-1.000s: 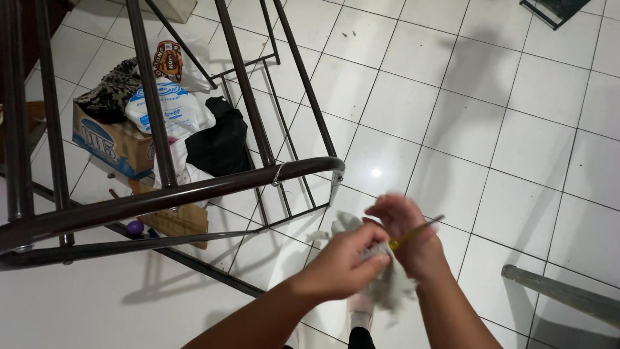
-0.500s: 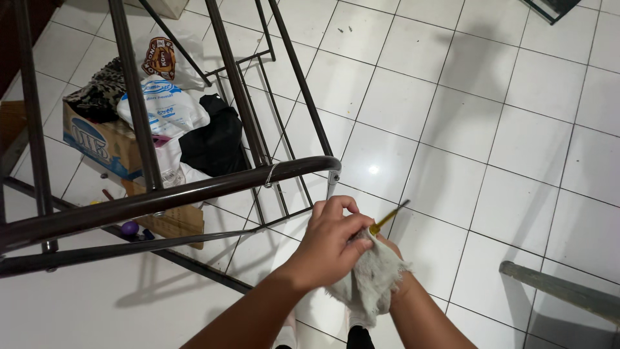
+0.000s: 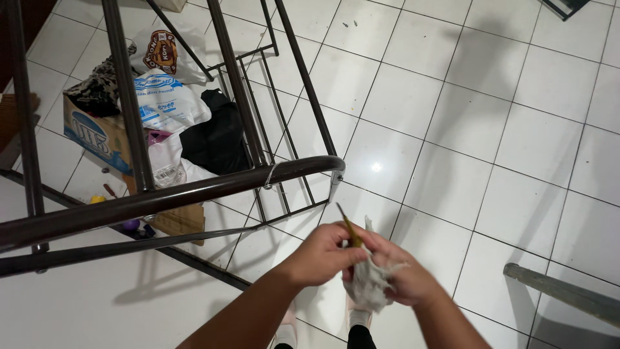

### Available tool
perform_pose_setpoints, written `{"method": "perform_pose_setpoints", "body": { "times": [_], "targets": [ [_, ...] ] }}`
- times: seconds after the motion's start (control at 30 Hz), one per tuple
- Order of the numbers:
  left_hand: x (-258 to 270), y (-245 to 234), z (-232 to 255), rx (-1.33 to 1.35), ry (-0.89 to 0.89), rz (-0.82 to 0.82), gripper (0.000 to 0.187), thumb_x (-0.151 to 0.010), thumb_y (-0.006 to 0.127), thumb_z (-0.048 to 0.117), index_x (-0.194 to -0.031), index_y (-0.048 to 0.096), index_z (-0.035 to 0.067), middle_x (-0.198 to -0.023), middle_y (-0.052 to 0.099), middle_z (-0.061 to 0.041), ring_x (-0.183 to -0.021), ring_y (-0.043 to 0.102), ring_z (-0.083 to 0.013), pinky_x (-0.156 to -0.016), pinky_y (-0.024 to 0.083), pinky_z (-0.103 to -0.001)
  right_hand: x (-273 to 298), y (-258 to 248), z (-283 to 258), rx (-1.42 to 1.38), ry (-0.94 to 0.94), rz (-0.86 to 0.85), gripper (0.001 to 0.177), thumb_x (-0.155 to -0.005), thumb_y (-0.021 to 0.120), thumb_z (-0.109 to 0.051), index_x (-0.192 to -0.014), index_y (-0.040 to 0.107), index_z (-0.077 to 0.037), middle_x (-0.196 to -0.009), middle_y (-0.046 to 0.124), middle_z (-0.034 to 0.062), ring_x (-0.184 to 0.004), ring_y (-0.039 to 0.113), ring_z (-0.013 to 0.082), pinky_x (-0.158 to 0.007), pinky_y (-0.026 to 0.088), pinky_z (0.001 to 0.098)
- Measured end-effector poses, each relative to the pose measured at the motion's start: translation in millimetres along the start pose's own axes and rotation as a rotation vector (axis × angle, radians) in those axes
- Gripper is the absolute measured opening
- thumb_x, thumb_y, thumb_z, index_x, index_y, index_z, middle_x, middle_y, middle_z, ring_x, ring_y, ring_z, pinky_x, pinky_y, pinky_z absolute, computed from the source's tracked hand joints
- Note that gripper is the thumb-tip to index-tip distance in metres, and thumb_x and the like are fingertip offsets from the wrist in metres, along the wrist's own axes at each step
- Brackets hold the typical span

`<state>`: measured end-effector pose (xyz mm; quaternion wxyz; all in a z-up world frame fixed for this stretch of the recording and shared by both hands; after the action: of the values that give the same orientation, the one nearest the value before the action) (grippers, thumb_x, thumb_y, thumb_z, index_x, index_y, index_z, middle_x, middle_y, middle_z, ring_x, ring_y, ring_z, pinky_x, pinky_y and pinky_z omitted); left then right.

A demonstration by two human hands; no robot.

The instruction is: The person assembles a metal rack by hand-tightening screws at the joints using a screwdriver and a cloth. They work on multiple joints, occasionally repositioning the rack and handling loose screws on the floor.

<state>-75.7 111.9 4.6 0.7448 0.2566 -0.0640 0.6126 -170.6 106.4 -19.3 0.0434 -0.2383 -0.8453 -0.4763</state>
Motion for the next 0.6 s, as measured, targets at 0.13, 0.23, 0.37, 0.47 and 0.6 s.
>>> {"method": "perform_pose_setpoints", "body": {
  "times": [0.13, 0.23, 0.37, 0.47, 0.6],
  "targets": [
    [-4.0, 10.3, 22.3, -0.155, 0.205, -0.064, 0.034, -0.099, 0.069, 0.0, -0.133, 0.066, -0.002, -0.106, 0.066, -0.005, -0.094, 0.057, -0.0122, -0.084, 0.053, -0.026, 4.5, 23.8, -13.7, -0.255, 0.053, -0.396, 0.079, -0.093, 0.061, -0.063, -0.136, 0.049, 0.002, -0.108, 0.07, 0.0213, -0.082, 0.072, 0.0242, -0.073, 0.06, 0.0356],
    [-5.7, 0.8, 2.2, 0.032, -0.088, -0.05, 0.044, -0.092, 0.06, 0.004, -0.136, 0.055, 0.005, -0.102, 0.069, -0.001, -0.089, 0.06, -0.0106, -0.069, 0.053, -0.032, -3.3, -8.0, 8.3, 0.001, 0.159, -0.072, 0.073, -0.086, 0.061, -0.058, -0.135, 0.047, -0.006, -0.098, 0.072, 0.0175, -0.079, 0.073, 0.0234, -0.071, 0.061, 0.0369],
    [-11.1, -1.3, 1.6, -0.003, -0.002, -0.094, 0.046, -0.096, 0.061, 0.003, -0.142, 0.053, 0.004, -0.106, 0.064, 0.001, -0.103, 0.059, -0.0094, -0.097, 0.05, -0.028, -5.1, 2.8, 15.3, -0.139, 0.085, -0.134, 0.049, -0.104, 0.058, -0.045, -0.13, 0.05, -0.004, -0.079, 0.059, 0.0079, -0.063, 0.051, 0.0156, -0.059, 0.044, 0.0303],
    [-16.8, -22.6, -11.2, -0.094, 0.049, 0.024, 0.046, -0.096, 0.06, 0.005, -0.141, 0.054, 0.008, -0.113, 0.062, 0.006, -0.101, 0.055, -0.0089, -0.094, 0.049, -0.028, -7.4, -20.1, 29.1, -0.251, 0.185, 0.2, 0.035, -0.102, 0.049, -0.042, -0.108, 0.053, -0.007, -0.064, 0.049, 0.0024, -0.045, 0.038, 0.0121, -0.042, 0.034, 0.0276],
    [-20.5, -110.1, -23.8, 0.199, 0.033, 0.601, 0.034, -0.091, 0.064, 0.013, -0.124, 0.063, 0.005, -0.113, 0.071, 0.002, -0.099, 0.063, -0.0114, -0.089, 0.05, -0.03, -6.9, -33.1, 22.2, -0.144, 0.184, 0.428, 0.032, -0.104, 0.044, -0.036, -0.093, 0.053, -0.007, -0.061, 0.045, 0.003, -0.043, 0.034, 0.0127, -0.039, 0.03, 0.0288]
  ]
}}
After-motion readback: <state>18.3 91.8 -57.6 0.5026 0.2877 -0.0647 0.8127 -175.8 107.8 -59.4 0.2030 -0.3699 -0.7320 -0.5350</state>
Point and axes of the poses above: each hand's wrist, its own x-axis away from the middle knuckle, its own y-axis out of the palm, z = x × y, the point moved 9 cm from there along -x, towards the middle knuckle
